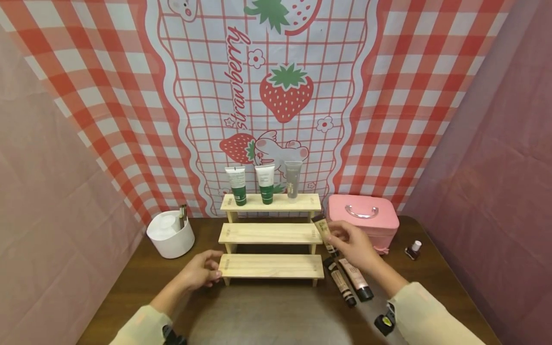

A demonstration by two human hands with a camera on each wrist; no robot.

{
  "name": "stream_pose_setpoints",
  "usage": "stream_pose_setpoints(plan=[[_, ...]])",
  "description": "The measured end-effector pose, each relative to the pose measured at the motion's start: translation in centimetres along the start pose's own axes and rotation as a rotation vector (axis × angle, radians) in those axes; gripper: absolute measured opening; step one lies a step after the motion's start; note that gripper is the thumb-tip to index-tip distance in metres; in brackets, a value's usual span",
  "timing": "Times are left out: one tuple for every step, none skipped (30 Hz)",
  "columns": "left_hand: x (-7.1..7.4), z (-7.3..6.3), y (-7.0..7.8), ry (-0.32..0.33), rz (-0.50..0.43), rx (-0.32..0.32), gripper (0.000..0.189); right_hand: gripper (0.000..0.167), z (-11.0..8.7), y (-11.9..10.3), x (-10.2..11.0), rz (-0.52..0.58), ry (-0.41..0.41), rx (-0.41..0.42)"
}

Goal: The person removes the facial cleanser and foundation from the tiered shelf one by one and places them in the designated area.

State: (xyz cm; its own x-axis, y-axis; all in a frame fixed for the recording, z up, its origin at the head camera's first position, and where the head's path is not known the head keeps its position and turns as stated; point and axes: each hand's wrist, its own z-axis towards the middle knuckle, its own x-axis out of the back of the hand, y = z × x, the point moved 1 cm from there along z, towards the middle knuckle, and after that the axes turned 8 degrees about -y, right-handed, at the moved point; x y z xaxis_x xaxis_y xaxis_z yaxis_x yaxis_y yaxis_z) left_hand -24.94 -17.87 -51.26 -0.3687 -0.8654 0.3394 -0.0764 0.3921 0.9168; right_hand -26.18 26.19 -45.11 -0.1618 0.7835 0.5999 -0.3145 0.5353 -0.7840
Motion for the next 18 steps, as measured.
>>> stream_pose_setpoints(plan=[[0.0, 0.0, 0.0, 0.001, -0.001, 0.003, 0.056, 0.037, -0.7, 0.8, 0.5, -0.015, 0.004, -0.011], [0.0, 0.0, 0.0, 0.004, 0.001, 0.006, 0.056, 0.036, -1.3, 1.6, 0.9, -0.024, 0.010, -0.019], [0.0, 0.0, 0.0, 0.005, 0.000, 0.009, 0.056, 0.035, -1.9, 2.4, 1.3, -0.045, 0.019, -0.026], [0.0, 0.0, 0.0, 0.006, 0.000, 0.011, 0.056, 0.034, -2.5, 3.1, 1.8, -0.063, 0.026, -0.032], [0.0, 0.0, -0.1, 0.006, -0.002, 0.015, 0.057, 0.033, -3.1, 3.9, 2.2, -0.076, 0.030, -0.040], [0.0, 0.0, -0.1, 0.005, -0.001, 0.015, 0.057, 0.031, -3.6, 4.6, 2.6, -0.092, 0.035, -0.049], [0.0, 0.0, -0.1, 0.004, -0.002, 0.015, 0.057, 0.031, -4.1, 5.2, 3.0, -0.091, 0.034, -0.066], [0.0, 0.0, -0.1, 0.003, -0.002, 0.013, 0.057, 0.031, -4.6, 5.9, 3.3, -0.094, 0.030, -0.081], [0.0, 0.0, -0.1, 0.001, -0.003, 0.012, 0.057, 0.031, -5.1, 6.5, 3.6, -0.098, 0.025, -0.102], [0.0, 0.0, -0.1, 0.000, -0.003, 0.011, 0.057, 0.033, -5.5, 7.0, 3.8, -0.080, 0.008, -0.123], [0.0, 0.0, -0.1, 0.000, -0.005, 0.012, 0.057, 0.034, -5.8, 7.5, 4.0, -0.060, -0.005, -0.149], [0.1, 0.1, -0.2, 0.000, -0.006, 0.013, 0.057, 0.036, -6.2, 8.0, 4.2, -0.041, -0.023, -0.171], [0.1, 0.1, -0.2, -0.001, -0.007, 0.013, 0.057, 0.038, -6.5, 8.4, 4.3, -0.024, -0.040, -0.198], [0.1, 0.1, -0.2, 0.000, -0.008, 0.015, 0.057, 0.040, -6.8, 8.8, 4.5, -0.017, -0.056, -0.215], [0.1, 0.0, -0.2, 0.001, -0.008, 0.018, 0.057, 0.041, -7.0, 9.2, 4.5, -0.003, -0.072, -0.234], [0.1, 0.0, -0.2, 0.001, -0.007, 0.018, 0.057, 0.042, -7.2, 9.5, 4.6, 0.006, -0.089, -0.246], [0.1, 0.0, -0.2, 0.000, -0.007, 0.018, 0.057, 0.042, -7.4, 9.8, 4.7, 0.005, -0.098, -0.257], [0.1, 0.0, -0.2, 0.000, -0.006, 0.016, 0.057, 0.041, -7.6, 10.1, 4.7, 0.001, -0.107, -0.267]])
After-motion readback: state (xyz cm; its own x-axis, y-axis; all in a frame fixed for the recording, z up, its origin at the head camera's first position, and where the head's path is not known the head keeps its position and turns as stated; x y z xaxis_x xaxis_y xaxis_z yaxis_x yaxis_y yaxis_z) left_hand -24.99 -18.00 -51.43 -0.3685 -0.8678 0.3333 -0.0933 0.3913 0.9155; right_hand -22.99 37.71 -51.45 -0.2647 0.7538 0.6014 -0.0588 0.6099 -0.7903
